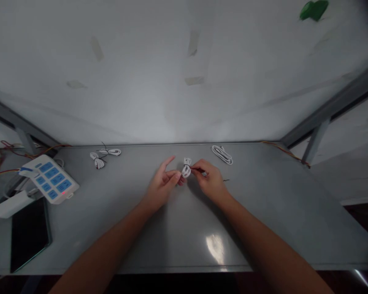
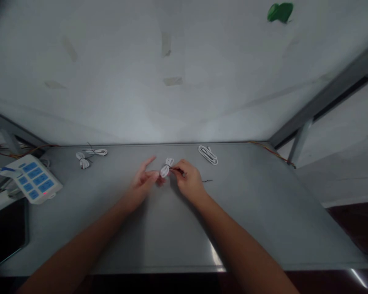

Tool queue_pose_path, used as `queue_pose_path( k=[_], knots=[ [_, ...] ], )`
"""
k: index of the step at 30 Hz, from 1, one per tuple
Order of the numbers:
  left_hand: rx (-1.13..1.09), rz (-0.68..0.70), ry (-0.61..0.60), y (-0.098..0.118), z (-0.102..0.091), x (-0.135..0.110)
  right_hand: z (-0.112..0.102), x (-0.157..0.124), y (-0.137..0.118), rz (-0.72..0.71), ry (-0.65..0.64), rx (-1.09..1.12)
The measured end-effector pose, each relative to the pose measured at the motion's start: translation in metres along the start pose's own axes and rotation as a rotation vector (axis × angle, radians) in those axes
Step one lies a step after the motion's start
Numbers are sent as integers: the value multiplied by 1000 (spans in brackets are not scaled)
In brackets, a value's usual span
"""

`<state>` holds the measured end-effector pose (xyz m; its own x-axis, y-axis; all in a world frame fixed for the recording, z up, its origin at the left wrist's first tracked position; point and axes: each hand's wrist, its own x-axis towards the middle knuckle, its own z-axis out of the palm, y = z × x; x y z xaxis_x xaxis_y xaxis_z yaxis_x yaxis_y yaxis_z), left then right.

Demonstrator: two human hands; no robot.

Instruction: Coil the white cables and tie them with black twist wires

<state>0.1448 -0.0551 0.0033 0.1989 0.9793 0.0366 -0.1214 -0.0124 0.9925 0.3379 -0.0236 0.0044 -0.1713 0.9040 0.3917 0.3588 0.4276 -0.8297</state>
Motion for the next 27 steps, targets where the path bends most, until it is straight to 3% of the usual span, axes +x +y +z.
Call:
queue_pose_path(
  k=[3,6,12,17,21,27],
  knots=[
    [147,227,37,4,0,-7,-1,-1,0,-16,-30,-11],
    [359,338,0,6,-1,-11,-1,-2,-2,-44,-87,34],
    [665,352,-147,3,-3,-3,-1,-2,-4,-37,-131,133],
    [801,327,-110,-6,-5,0,1,-2,0,-36,-157,182],
    [555,206,-14,-12,-2,1,2,-3,-2,-93,-152,135],
    [-311,-245,66,-11,9,8,7,-5,-3,-277,-59,13]
  ],
)
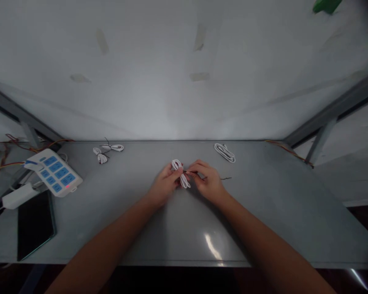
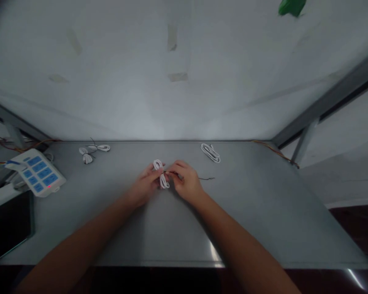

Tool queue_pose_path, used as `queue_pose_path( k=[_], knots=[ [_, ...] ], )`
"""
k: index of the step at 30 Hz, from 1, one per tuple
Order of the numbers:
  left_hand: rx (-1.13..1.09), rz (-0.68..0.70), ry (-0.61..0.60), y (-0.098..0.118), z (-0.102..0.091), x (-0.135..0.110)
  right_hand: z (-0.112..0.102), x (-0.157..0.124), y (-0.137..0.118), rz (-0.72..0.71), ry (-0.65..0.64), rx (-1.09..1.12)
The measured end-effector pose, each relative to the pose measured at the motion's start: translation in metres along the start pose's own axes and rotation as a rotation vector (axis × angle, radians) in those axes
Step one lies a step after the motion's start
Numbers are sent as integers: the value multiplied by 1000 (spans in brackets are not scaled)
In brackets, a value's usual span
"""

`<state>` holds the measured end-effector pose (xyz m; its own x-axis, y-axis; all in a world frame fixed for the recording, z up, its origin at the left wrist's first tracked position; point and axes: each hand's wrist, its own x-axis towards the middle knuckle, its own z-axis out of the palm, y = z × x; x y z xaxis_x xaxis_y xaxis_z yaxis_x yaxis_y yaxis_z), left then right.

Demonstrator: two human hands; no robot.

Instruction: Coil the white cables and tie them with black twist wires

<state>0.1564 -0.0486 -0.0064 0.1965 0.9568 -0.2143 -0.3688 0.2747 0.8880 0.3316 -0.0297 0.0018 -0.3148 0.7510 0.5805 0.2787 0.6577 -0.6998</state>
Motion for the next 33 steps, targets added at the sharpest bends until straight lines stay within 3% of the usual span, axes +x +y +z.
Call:
queue_pose_path(
  k=[3,6,9,13,17,19,21,25,28,30,33],
  knots=[
    [-196,-88,68,6,3,0,0,-1,2,-94,45,-82],
    [-239,-61,120,8,2,0,-2,-2,2,-111,48,-102],
    [-227,9,194,6,-2,5,-3,-2,-3,-86,53,-83],
    [-225,97,394,10,-17,17,-11,1,-7,38,125,14],
    [-189,137,459,25,-35,24,-39,8,4,264,246,155],
    [-142,161,485,30,-41,24,-63,10,9,306,295,81],
    [-89,184,507,31,-43,24,-91,9,12,364,230,-89],
    [23,165,449,26,-43,23,-132,-1,12,499,-245,-313],
    [182,175,336,22,-40,21,-134,-4,12,529,-507,-384],
    [359,199,234,21,-37,18,-120,-1,9,506,-476,-421],
    [639,290,75,21,-31,10,-81,3,-2,383,-261,-305]
  ],
)
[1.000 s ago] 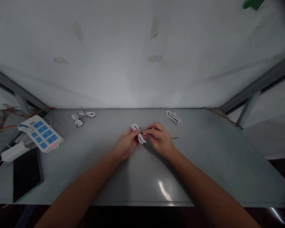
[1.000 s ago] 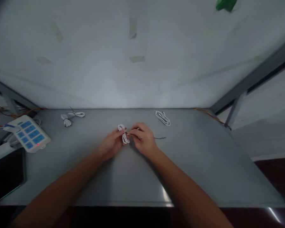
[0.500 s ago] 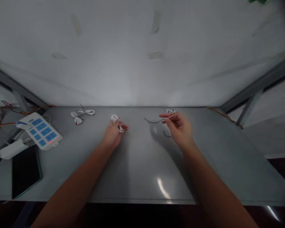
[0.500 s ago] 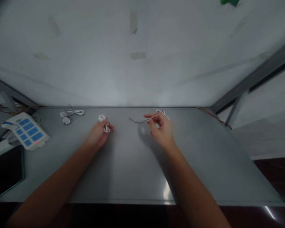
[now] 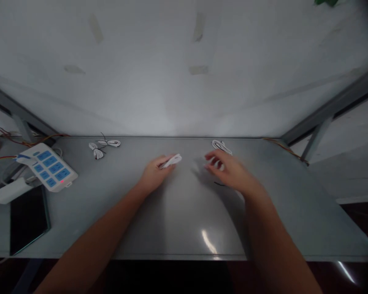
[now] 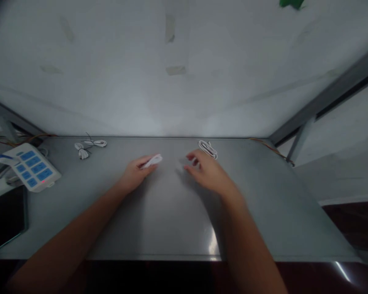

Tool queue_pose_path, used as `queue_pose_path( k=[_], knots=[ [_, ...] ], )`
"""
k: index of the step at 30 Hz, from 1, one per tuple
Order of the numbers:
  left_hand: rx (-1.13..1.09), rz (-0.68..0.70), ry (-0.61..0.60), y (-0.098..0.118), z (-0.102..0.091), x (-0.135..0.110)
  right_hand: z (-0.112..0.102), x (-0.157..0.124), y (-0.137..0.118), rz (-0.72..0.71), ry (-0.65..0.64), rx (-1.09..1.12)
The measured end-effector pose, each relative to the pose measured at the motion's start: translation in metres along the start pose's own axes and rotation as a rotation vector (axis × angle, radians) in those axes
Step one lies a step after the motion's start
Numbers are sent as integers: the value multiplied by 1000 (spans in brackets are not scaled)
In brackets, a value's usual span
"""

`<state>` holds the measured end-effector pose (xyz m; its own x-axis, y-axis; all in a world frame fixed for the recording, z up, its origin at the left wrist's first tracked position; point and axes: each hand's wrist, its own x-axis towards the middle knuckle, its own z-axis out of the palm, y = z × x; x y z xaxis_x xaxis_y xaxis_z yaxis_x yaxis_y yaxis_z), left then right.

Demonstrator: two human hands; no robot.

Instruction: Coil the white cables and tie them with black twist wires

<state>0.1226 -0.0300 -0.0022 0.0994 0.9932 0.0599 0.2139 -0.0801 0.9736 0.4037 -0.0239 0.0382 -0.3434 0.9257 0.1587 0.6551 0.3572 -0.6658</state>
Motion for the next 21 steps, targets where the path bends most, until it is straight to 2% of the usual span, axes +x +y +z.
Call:
queue_pose_path(
  k=[1,3,6,9,12,15,17,19,21],
  knots=[
    [54,53,-37,2,1,-3,13,1,-9,-34,11,81],
    [99,127,-91,5,4,-8,38,2,-25,-119,-62,184],
    [80,127,-133,5,7,-15,65,2,-40,-247,-134,211],
    [64,93,-113,1,11,-18,75,4,-43,-298,-190,178],
    [47,87,-55,-3,9,-13,72,10,-35,-329,-200,139],
    [164,162,77,-9,-14,3,64,18,-11,-256,-31,48],
    [449,226,228,-16,-40,17,56,23,13,-131,153,-32],
    [701,165,415,-25,-68,30,47,27,36,22,301,-122],
    [854,41,605,-35,-88,40,41,27,54,136,361,-232]
  ],
)
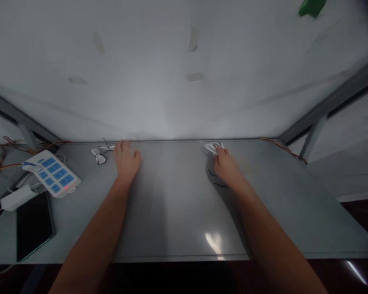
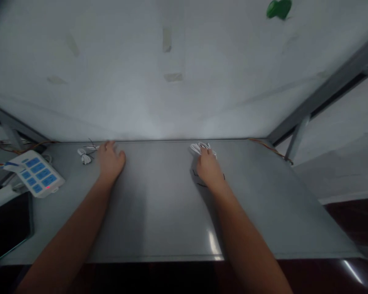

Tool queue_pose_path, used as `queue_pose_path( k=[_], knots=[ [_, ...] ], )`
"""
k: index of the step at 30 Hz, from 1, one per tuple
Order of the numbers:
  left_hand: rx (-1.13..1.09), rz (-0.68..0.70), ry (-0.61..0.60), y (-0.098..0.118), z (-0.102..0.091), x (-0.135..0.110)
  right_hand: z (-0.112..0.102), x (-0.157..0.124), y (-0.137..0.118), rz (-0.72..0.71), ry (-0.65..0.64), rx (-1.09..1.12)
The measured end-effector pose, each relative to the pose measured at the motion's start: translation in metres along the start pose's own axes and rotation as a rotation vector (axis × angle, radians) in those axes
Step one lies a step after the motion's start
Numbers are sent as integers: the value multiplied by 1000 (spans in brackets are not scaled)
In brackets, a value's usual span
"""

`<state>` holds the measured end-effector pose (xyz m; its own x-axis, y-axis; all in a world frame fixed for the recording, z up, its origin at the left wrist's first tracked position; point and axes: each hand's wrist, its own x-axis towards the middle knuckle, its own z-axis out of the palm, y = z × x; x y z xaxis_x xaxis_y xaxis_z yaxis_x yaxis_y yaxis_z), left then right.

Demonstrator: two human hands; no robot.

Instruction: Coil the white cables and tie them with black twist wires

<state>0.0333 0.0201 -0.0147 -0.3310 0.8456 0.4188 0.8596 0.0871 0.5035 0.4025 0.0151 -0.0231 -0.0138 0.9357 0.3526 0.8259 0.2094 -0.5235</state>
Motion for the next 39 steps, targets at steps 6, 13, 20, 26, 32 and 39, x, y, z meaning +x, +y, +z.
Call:
queue_pose_path(
  k=[6,13,20,26,32,39],
  knots=[
    [195,-109,-57,-19,14,9,-8,-2,10,29,56,-202],
    [-154,-138,-13,-18,8,13,-9,0,-13,-87,121,-49],
    [-494,54,-249,31,10,-27,6,-12,-47,-193,-13,265],
    [-1053,51,-706,74,-11,-62,13,-26,-74,-212,-281,642],
    [-1180,-46,-764,78,-20,-61,11,-27,-81,-47,-412,736],
    [-1207,-87,-703,79,-23,-58,8,-29,-87,-21,-408,703]
  ],
)
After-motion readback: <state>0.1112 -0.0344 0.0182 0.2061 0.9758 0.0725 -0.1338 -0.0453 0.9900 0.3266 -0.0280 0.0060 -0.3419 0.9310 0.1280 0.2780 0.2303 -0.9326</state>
